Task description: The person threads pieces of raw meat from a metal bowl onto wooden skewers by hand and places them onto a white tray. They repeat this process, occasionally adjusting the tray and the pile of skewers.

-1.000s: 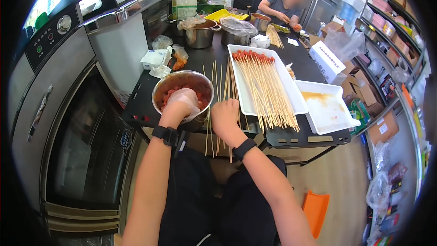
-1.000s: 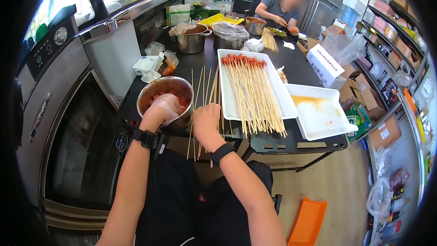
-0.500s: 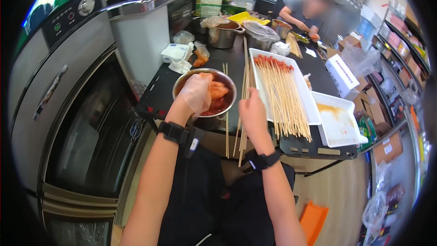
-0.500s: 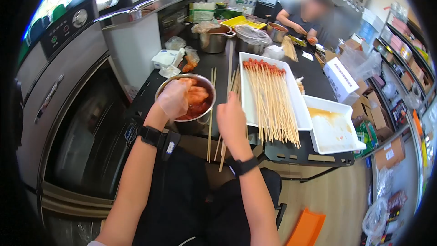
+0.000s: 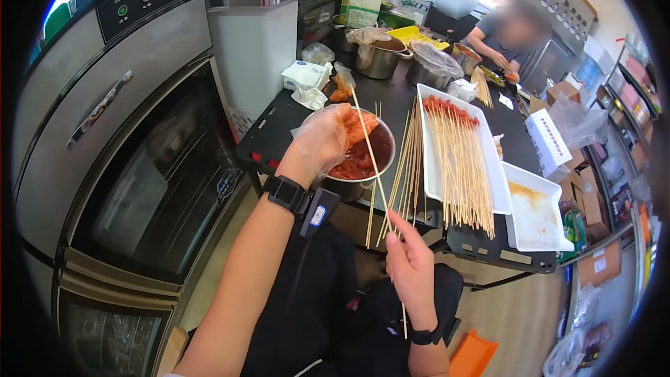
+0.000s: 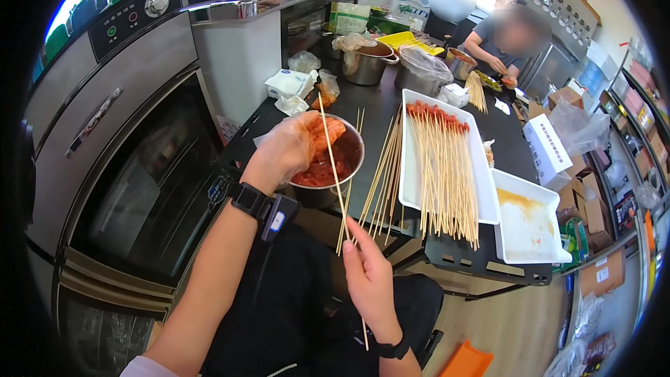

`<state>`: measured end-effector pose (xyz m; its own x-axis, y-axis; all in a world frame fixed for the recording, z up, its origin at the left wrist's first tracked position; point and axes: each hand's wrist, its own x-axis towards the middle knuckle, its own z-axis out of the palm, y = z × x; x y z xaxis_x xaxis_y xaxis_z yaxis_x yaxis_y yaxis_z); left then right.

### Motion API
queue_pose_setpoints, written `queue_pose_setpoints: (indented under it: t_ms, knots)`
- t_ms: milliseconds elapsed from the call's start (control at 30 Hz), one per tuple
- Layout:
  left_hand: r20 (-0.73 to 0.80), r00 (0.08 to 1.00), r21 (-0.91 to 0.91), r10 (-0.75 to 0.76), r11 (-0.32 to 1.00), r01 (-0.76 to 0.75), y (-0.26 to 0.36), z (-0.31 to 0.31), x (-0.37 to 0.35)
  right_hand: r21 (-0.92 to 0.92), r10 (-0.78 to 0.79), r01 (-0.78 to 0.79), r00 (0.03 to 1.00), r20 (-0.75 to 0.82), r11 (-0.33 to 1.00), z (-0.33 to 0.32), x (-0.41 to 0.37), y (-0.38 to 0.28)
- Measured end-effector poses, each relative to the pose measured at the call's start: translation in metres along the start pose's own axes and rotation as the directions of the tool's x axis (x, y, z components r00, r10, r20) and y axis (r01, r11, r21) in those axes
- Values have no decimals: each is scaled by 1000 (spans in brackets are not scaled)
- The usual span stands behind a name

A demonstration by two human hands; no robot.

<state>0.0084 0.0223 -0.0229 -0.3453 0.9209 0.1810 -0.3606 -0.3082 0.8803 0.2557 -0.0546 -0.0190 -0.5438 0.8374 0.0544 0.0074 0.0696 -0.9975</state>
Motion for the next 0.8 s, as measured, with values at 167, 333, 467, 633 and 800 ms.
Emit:
queue_pose_setpoints:
  t_ms: [167, 333, 467, 633, 800]
  knots:
    - [319, 894, 469, 313, 768, -436, -24, -27, 19, -191, 37, -45, 998, -46, 981, 3, -26, -5]
    - [-120, 977, -293, -176, 946, 135, 13, 9, -5, -235, 15, -28, 998, -53, 972, 3, -40, -13]
    - [-149, 951, -495, -272, 853, 166, 15, 10, 0, -246, 44, -62, 996, -75, 967, 4, -43, -14]
    - [-106, 985, -428, -138, 900, 80, 11, 7, -5, -329, -88, 51, 991, -97, 943, 11, -43, -10]
    - [-165, 976, -417, -143, 907, 62, 4, -1, 2, -651, -320, 208, 946, -57, 730, 39, -49, -9]
